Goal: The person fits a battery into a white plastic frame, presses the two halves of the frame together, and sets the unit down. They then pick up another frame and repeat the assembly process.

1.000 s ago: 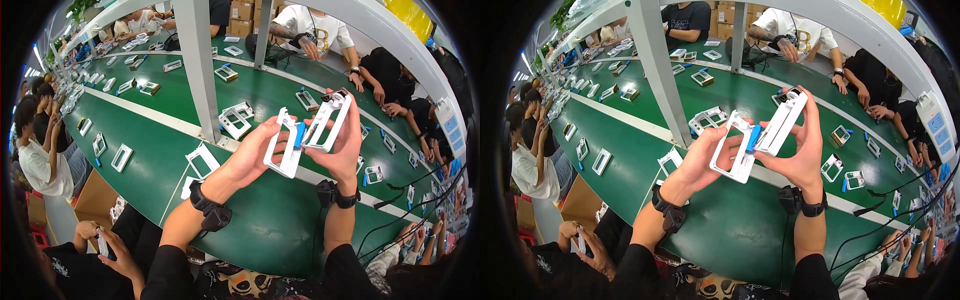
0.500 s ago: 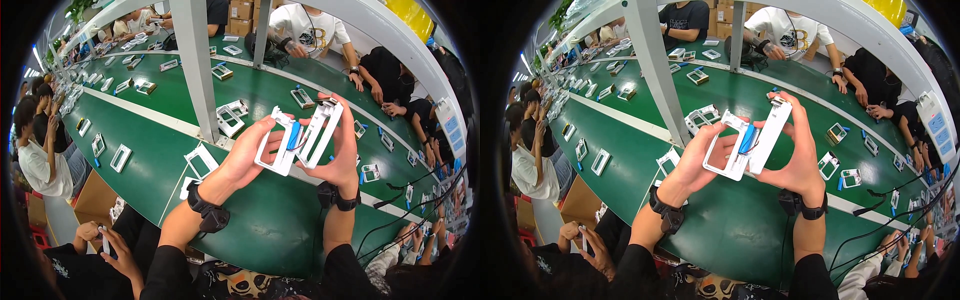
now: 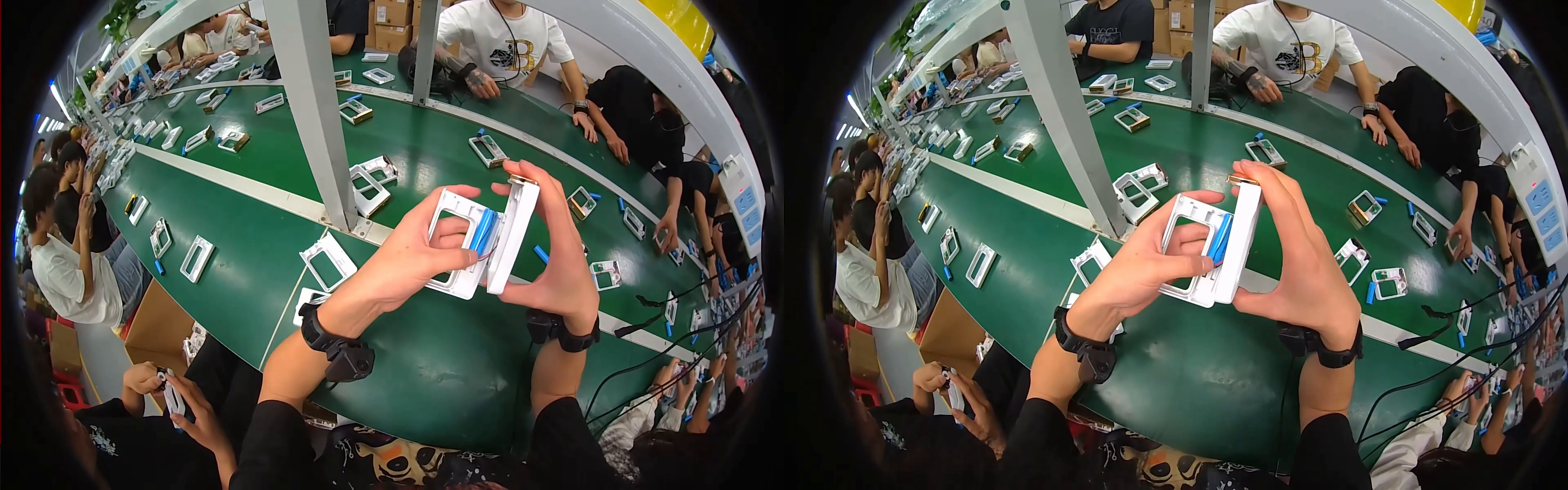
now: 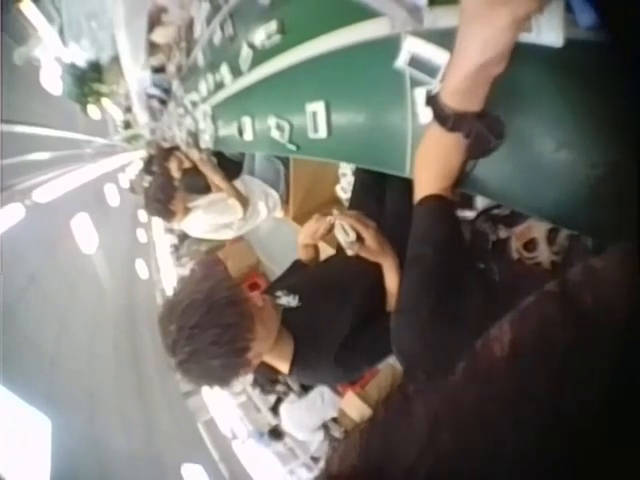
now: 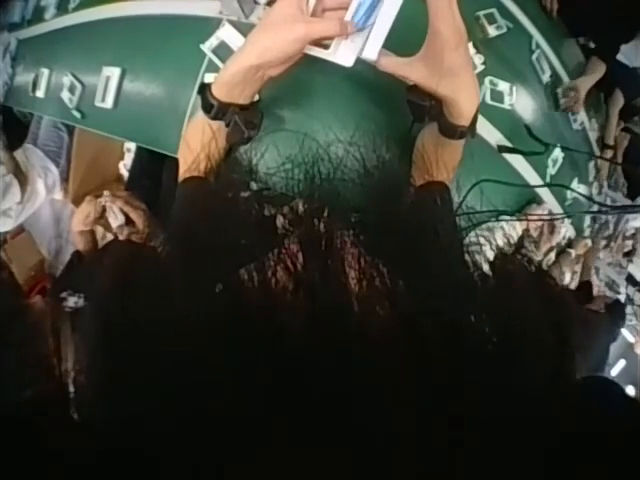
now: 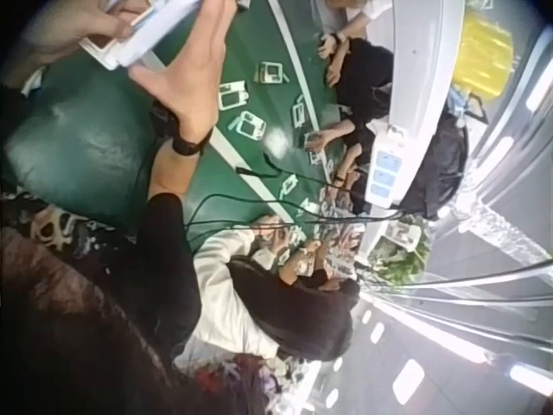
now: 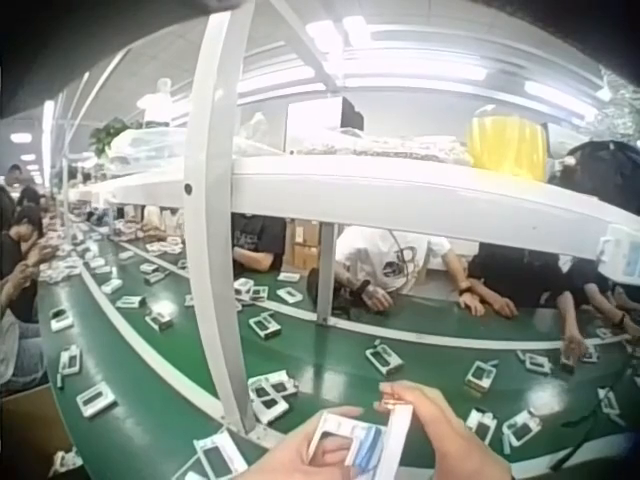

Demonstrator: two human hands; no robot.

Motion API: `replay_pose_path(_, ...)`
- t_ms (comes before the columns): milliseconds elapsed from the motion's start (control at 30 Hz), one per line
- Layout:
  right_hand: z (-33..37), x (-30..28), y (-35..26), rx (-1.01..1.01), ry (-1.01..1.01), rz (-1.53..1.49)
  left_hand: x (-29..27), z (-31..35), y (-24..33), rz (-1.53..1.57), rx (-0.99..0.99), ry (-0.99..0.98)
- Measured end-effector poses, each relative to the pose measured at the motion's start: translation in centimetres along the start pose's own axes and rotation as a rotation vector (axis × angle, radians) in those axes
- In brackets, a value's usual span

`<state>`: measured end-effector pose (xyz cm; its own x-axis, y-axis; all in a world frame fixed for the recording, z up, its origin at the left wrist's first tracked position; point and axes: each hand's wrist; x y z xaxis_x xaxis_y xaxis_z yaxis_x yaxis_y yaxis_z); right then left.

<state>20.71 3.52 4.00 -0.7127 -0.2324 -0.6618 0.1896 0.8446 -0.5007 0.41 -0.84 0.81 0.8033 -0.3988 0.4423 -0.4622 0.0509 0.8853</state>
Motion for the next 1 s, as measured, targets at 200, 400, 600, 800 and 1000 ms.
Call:
replay_pose_path(200, -0.1, 0.1, -0.5, 0.053, 0.032, -0.035, 0.4, 0.1, 0.3, -0.018, -0.002, 0.037)
replay_pose_path(400, -0.3, 0.2, -0.8, 0.022, 0.086, -0.089, 0.7, 0.2, 0.7, -0.01, -0.018, 0.045)
replay_pose_path(600, -0.1, 0.3, -1.1, 0.07, 0.054, 0.033, 0.9, 0.3, 0.9, -0.065, -0.013, 0.096)
replay_pose_path(800, 0.0, 0.0, -1.9, 0.135, -0.027, 0.188, 1.2, 0.5, 1.1, -0.123, 0.041, 0.159)
replay_pose_path(1000, 0.0, 0.2, -2.1, 0.144, -0.056, 0.202, 1.4, 0.7, 1.5, -0.17, 0.061, 0.222)
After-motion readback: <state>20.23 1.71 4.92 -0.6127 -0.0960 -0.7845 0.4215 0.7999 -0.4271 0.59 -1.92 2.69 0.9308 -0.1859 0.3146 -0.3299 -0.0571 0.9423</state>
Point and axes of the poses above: each hand's wrist, its own z-axis away from the middle knuckle, its own x-axis out of the palm, y = z × x, and after that the axes turned 4 degrees about -y, right-handed
